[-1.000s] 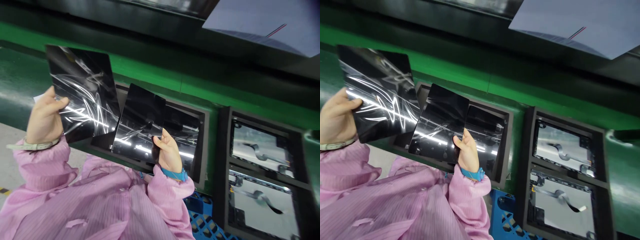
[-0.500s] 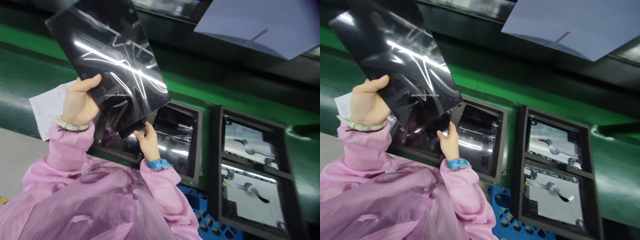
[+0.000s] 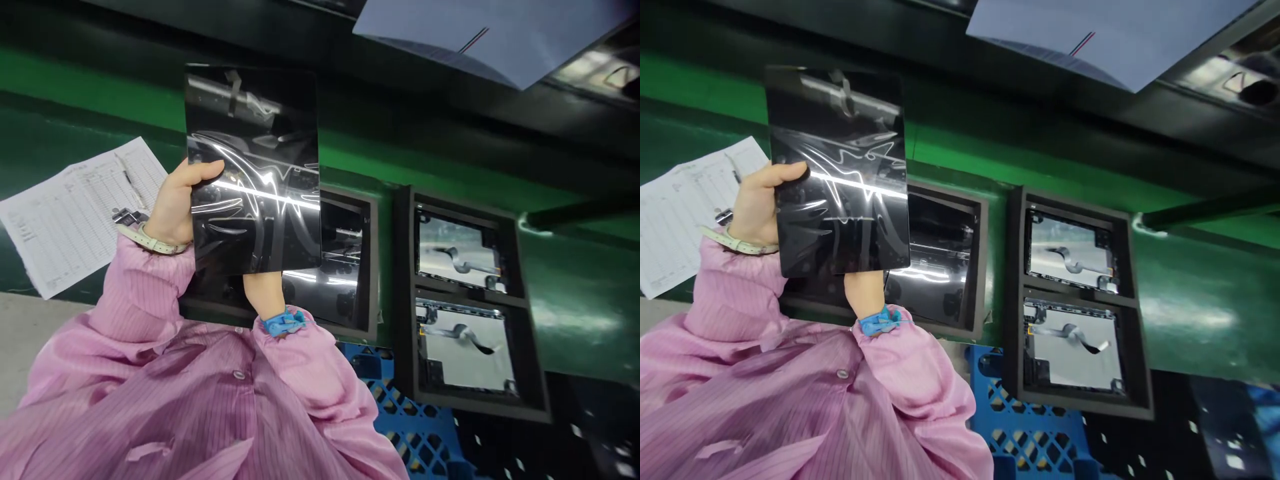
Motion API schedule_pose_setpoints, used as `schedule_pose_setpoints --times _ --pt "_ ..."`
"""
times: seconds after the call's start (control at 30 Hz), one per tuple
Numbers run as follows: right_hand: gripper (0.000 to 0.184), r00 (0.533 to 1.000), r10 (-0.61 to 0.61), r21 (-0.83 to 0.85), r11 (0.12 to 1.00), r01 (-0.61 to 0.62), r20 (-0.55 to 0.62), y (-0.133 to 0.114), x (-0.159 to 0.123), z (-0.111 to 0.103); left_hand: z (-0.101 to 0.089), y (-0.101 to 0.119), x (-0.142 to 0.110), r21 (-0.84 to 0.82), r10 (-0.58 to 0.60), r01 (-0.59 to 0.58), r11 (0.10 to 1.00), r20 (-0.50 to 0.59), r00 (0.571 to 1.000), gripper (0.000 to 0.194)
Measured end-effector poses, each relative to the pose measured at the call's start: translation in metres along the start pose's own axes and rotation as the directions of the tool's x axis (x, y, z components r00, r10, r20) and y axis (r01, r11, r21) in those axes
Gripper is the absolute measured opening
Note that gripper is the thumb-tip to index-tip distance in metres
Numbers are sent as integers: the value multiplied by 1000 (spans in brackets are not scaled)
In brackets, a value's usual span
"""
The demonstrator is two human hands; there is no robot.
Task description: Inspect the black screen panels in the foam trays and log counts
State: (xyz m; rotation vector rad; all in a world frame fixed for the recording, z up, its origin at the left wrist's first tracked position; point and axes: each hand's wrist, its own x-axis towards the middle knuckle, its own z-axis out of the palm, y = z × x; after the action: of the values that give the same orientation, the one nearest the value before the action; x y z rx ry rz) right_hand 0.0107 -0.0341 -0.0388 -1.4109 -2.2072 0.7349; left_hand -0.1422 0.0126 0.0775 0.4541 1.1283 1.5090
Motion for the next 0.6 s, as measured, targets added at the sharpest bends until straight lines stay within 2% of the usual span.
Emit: schedule_pose_setpoints --times 0.07,0.17,0.2,0.23,0.27,0.3,0.33,0.37,0.4,0.43,0.5,0.53,0.6 --pt "44 1000 22 -32 999 -22 -5 -3 -3 -1 -2 -1 1 27 -17 16 999 36 999 10" --pt "36 998 10 -71 997 -14 -57 -1 -12 -10 -3 -1 2 26 -89 89 996 27 996 17" --pt "32 993 5 -72 997 -14 -122 0 -16 -15 -3 -1 2 8 -109 108 994 27 994 17" --pt "27 972 7 -60 998 -22 -236 0 -21 -21 -3 -1 2 -19 -118 118 993 30 993 17" --pt "21 921 11 -36 999 -27 -388 0 -27 -28 -2 -2 2 -50 -121 122 991 35 992 16" --pt "18 845 -4 -21 1000 -9 -535 -1 -31 -35 -1 -3 2 -83 -119 123 989 43 992 16" --pt "20 773 -44 -31 999 32 -633 -3 -35 -43 -1 -5 1 -111 -115 120 987 51 992 16" --pt "27 739 -122 -74 993 97 -663 -6 -36 -49 0 -7 1 -129 -107 114 985 66 992 17" --pt "35 745 -228 -138 974 181 -627 -10 -36 -55 1 -10 1 -139 -92 104 985 87 992 16" --pt "40 771 -340 -201 941 274 -539 -15 -34 -59 1 -12 1 -143 -80 95 985 109 991 16" --pt "34 796 -493 -264 868 421 -350 -25 -26 -62 2 -18 1 -142 -51 72 987 149 988 14" --pt "26 790 -527 -275 846 456 -313 -29 -22 -61 2 -20 1 -138 -41 63 988 160 986 13" --pt "14 772 -547 -285 835 472 -325 -36 -16 -57 3 -24 1 -123 -29 49 991 155 987 12"
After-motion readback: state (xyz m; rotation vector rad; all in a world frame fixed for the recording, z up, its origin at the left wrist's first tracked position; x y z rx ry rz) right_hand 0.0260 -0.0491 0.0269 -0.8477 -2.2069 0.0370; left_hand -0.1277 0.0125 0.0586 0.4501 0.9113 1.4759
